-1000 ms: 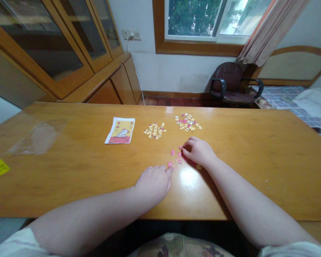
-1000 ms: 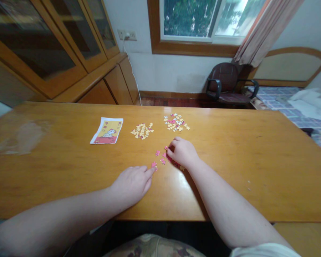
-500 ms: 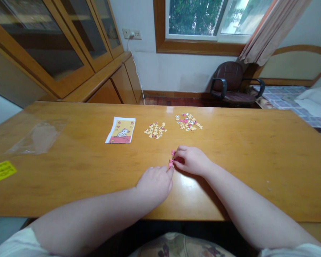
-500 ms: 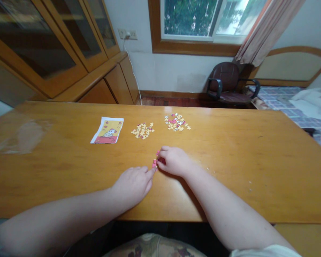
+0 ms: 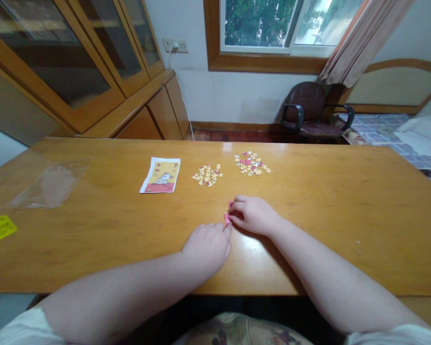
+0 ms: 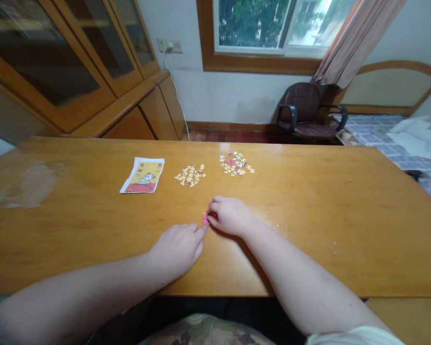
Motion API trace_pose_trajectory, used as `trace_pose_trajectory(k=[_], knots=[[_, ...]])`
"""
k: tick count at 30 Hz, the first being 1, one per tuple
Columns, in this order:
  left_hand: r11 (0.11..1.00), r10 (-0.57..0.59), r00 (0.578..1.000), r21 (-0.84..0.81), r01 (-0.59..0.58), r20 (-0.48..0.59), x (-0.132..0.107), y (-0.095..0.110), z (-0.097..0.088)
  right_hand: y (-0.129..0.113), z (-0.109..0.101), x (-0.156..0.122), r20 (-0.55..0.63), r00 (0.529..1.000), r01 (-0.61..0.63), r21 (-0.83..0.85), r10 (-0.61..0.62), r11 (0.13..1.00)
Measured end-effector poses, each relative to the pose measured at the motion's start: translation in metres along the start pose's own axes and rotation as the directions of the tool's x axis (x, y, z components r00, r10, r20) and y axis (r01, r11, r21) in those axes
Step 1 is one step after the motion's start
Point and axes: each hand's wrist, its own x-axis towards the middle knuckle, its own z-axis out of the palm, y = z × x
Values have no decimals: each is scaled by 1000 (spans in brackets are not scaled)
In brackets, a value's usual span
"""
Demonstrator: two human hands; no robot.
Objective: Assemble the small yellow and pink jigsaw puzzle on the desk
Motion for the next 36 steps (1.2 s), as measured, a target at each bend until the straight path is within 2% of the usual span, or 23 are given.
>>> trace_pose_trajectory(k=[11,36], knots=[[1000,-8,1000,-10,8,6,1,0,0,3,-4,-6,-32,990,136,69,-135,988],[1000,-5,1000,-12,5,0,0,0,2,5,-2,-7,7,984,177,50,-178,983]])
